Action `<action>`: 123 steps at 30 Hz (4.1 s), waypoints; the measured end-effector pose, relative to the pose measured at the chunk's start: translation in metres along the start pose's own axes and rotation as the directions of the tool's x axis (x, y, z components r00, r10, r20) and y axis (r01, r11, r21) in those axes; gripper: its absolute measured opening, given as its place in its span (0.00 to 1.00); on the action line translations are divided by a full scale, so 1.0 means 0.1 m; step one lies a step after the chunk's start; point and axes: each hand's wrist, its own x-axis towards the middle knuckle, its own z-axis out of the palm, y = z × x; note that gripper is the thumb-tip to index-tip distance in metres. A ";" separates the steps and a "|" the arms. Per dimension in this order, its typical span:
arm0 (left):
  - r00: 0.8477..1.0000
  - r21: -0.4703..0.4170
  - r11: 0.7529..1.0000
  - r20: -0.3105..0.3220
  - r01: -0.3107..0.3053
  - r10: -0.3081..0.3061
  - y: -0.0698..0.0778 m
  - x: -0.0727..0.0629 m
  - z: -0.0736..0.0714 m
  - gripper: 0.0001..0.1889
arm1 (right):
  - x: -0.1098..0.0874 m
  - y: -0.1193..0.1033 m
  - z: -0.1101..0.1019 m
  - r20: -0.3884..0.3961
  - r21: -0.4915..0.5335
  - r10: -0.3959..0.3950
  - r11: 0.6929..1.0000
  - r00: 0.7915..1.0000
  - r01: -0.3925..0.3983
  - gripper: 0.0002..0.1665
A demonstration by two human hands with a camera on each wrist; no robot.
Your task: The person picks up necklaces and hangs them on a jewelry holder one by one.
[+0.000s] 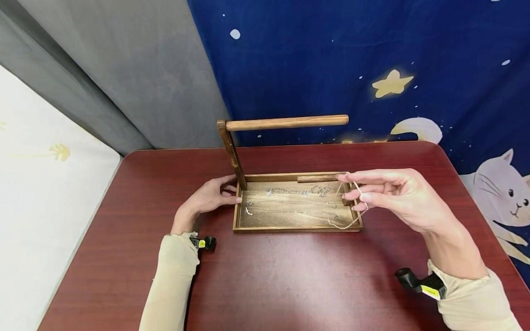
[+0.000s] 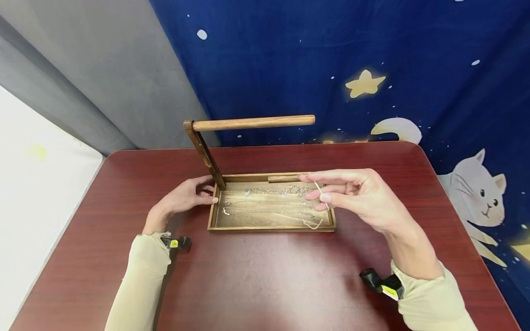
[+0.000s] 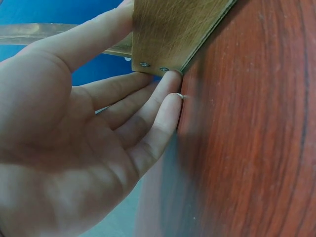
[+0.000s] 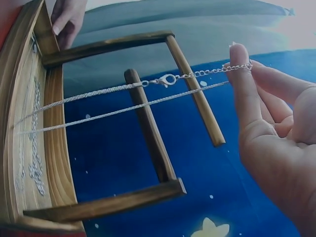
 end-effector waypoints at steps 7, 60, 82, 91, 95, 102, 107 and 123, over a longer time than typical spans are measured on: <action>1.000 -0.003 1.000 0.006 0.007 -0.007 0.08 -0.02 0.01 0.41 | -0.03 -0.04 -0.10 0.093 0.064 -0.059 0.997 0.994 0.053 0.36; 1.000 -0.014 1.000 0.000 0.009 -0.009 -0.02 -0.01 0.02 0.42 | -0.02 -0.40 -0.53 -0.361 -0.011 0.128 0.990 0.924 -0.141 0.26; 1.000 -0.031 0.999 -0.002 0.029 -0.029 -0.01 0.01 0.01 0.42 | 0.31 -0.44 -0.53 -0.388 -0.044 0.125 0.987 0.913 -0.154 0.23; 0.999 -0.021 0.999 -0.003 0.034 -0.034 -0.01 0.01 0.02 0.42 | 0.42 -0.46 -0.51 -0.389 -0.036 0.160 0.981 0.907 -0.189 0.23; 0.999 -0.015 0.999 0.001 0.041 -0.041 -0.01 0.01 0.03 0.43 | 0.48 -0.47 -0.51 -0.413 -0.053 0.174 0.975 0.894 -0.215 0.22; 0.999 -0.042 0.998 0.010 0.036 -0.036 0.02 0.01 0.05 0.43 | 0.57 -0.44 -0.52 -0.396 -0.076 0.139 0.980 0.907 -0.184 0.23; 1.000 -0.061 0.998 0.007 -0.007 0.007 0.02 0.02 0.06 0.44 | 0.62 -0.42 -0.53 -0.397 -0.069 0.156 0.978 0.904 -0.198 0.23; 1.000 -0.079 0.997 0.014 0.015 -0.013 0.02 0.03 0.08 0.42 | 0.80 -0.44 -0.44 -0.416 -0.129 0.144 0.968 0.898 -0.216 0.22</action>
